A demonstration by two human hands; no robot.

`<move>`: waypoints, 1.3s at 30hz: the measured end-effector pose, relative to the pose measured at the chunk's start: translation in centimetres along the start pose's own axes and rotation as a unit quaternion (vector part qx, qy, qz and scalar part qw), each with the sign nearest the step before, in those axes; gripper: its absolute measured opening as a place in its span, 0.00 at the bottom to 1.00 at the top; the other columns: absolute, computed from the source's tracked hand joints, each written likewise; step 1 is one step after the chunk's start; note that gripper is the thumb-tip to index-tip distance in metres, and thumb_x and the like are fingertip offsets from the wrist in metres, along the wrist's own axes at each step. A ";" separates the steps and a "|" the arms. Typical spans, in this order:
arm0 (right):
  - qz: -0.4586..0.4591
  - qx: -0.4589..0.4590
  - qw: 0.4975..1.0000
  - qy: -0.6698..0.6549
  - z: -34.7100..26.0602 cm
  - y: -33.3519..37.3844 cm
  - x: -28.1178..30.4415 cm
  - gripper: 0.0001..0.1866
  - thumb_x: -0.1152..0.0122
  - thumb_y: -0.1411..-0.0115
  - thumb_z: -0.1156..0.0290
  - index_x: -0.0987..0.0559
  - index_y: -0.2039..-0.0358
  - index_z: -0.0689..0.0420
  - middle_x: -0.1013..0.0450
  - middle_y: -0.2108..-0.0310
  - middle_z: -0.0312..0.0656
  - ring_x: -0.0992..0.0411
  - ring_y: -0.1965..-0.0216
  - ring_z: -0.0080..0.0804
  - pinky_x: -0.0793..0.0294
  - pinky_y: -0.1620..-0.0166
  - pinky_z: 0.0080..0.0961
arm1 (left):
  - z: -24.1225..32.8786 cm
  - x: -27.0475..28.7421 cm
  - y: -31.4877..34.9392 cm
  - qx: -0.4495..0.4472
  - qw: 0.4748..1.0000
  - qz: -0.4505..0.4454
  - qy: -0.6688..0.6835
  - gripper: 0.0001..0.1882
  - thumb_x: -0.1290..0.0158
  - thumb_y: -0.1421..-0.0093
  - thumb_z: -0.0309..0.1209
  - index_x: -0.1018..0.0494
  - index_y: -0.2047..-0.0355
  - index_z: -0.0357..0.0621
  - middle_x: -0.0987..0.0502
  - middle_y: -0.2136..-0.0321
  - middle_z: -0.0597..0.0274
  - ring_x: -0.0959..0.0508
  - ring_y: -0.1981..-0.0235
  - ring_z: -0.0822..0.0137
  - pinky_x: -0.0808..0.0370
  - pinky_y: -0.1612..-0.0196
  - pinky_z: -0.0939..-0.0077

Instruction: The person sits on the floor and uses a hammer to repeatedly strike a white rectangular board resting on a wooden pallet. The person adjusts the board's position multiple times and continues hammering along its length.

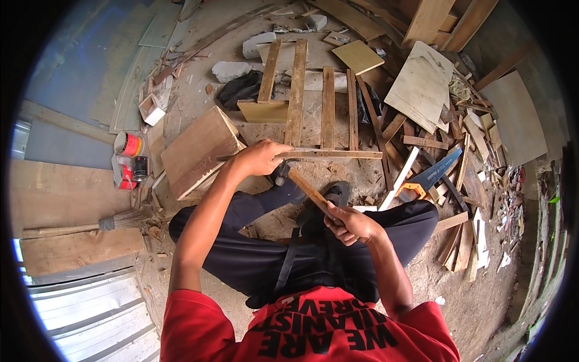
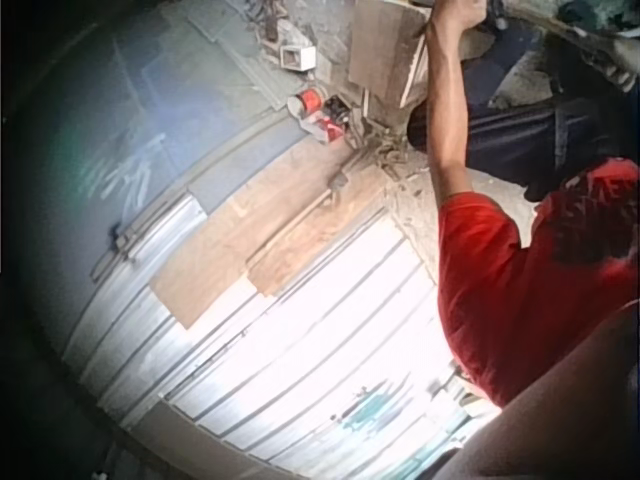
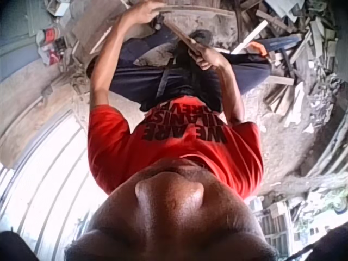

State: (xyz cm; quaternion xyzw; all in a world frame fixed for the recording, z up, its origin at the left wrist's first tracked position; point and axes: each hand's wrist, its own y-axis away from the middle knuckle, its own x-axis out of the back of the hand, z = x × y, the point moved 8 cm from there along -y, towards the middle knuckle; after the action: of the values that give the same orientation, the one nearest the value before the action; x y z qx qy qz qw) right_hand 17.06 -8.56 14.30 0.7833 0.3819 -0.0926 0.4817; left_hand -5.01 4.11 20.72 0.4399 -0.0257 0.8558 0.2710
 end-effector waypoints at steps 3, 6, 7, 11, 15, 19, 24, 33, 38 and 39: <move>-0.008 -0.004 1.000 0.006 0.1 0.2 -0.4 0.30 0.60 0.29 0.40 0.32 0.69 0.58 0.51 0.85 0.24 0.55 0.88 0.13 0.57 0.86 0.15 | -0.9 -0.7 0.1 0.002 1.000 0.004 0.010 0.22 0.47 0.43 0.22 0.26 0.46 0.37 0.21 0.57 0.36 0.21 0.54 0.42 0.24 0.50 0.58; -0.004 0.000 1.000 -0.010 0.5 0.2 -0.4 0.30 0.61 0.28 0.41 0.32 0.67 0.58 0.51 0.85 0.24 0.56 0.88 0.13 0.58 0.86 0.15 | -1.2 -1.0 0.1 -0.013 1.000 0.019 0.006 0.22 0.49 0.43 0.22 0.26 0.46 0.37 0.21 0.58 0.36 0.21 0.54 0.42 0.24 0.51 0.57; -0.002 0.002 1.000 -0.018 0.6 0.0 -0.3 0.29 0.61 0.28 0.41 0.32 0.67 0.58 0.51 0.85 0.24 0.56 0.88 0.13 0.58 0.86 0.15 | -1.3 -0.9 0.2 -0.021 0.999 0.029 0.002 0.23 0.49 0.43 0.22 0.26 0.46 0.37 0.21 0.58 0.36 0.21 0.54 0.42 0.24 0.51 0.57; -0.001 0.036 0.998 -0.050 0.6 -0.1 -0.4 0.29 0.61 0.29 0.41 0.33 0.68 0.57 0.51 0.86 0.25 0.56 0.89 0.13 0.59 0.86 0.16 | -1.9 -0.7 0.7 -0.036 0.995 0.096 0.000 0.24 0.48 0.43 0.22 0.28 0.44 0.38 0.21 0.58 0.37 0.20 0.55 0.42 0.24 0.53 0.56; -0.011 0.068 0.994 -0.083 0.4 0.2 -0.6 0.29 0.60 0.29 0.40 0.34 0.69 0.56 0.52 0.86 0.25 0.56 0.89 0.14 0.59 0.86 0.17 | -2.8 -1.3 1.1 0.066 0.992 0.109 -0.020 0.22 0.44 0.43 0.25 0.29 0.46 0.37 0.20 0.62 0.39 0.20 0.58 0.41 0.24 0.58 0.54; 0.030 0.091 0.993 -0.070 0.2 0.5 -0.8 0.28 0.59 0.30 0.40 0.33 0.69 0.55 0.51 0.86 0.26 0.55 0.89 0.15 0.58 0.86 0.18 | -3.9 -2.7 0.9 0.064 0.975 0.208 -0.048 0.20 0.44 0.44 0.26 0.28 0.49 0.41 0.20 0.69 0.40 0.20 0.64 0.39 0.25 0.62 0.49; 0.058 0.107 0.990 -0.064 1.8 0.4 -1.2 0.27 0.58 0.30 0.40 0.33 0.68 0.54 0.48 0.84 0.27 0.53 0.88 0.15 0.55 0.86 0.18 | -3.2 -3.4 0.4 0.052 0.970 0.235 -0.019 0.20 0.46 0.45 0.23 0.27 0.50 0.44 0.20 0.70 0.38 0.20 0.64 0.40 0.24 0.60 0.49; 0.059 0.243 0.963 -0.104 1.8 -2.1 -4.0 0.26 0.62 0.28 0.43 0.37 0.72 0.53 0.47 0.85 0.28 0.51 0.90 0.17 0.51 0.88 0.19 | -1.7 -3.8 0.8 0.099 0.928 0.352 0.067 0.21 0.41 0.41 0.30 0.32 0.51 0.31 0.21 0.68 0.35 0.19 0.62 0.39 0.23 0.63 0.53; 0.119 0.276 0.954 -0.027 -2.0 -0.7 -1.4 0.25 0.59 0.28 0.45 0.34 0.68 0.55 0.45 0.85 0.29 0.48 0.89 0.17 0.45 0.86 0.18 | -4.2 -0.8 2.3 0.143 0.888 0.437 -0.003 0.23 0.44 0.36 0.35 0.32 0.46 0.34 0.18 0.67 0.39 0.15 0.68 0.48 0.18 0.65 0.57; 0.134 0.267 0.954 -0.018 -1.8 -0.2 -0.8 0.24 0.59 0.28 0.45 0.34 0.69 0.55 0.46 0.84 0.27 0.49 0.88 0.15 0.46 0.85 0.17 | -4.5 0.1 2.8 0.136 0.891 0.430 -0.055 0.22 0.45 0.36 0.35 0.32 0.45 0.36 0.18 0.67 0.40 0.16 0.70 0.47 0.18 0.67 0.56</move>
State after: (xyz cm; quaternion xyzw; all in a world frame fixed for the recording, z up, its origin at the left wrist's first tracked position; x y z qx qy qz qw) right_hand 15.97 -7.46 15.54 0.9255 0.2259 -0.1396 0.2701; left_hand -9.74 3.05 18.57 0.4649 -0.1108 0.8580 -0.1880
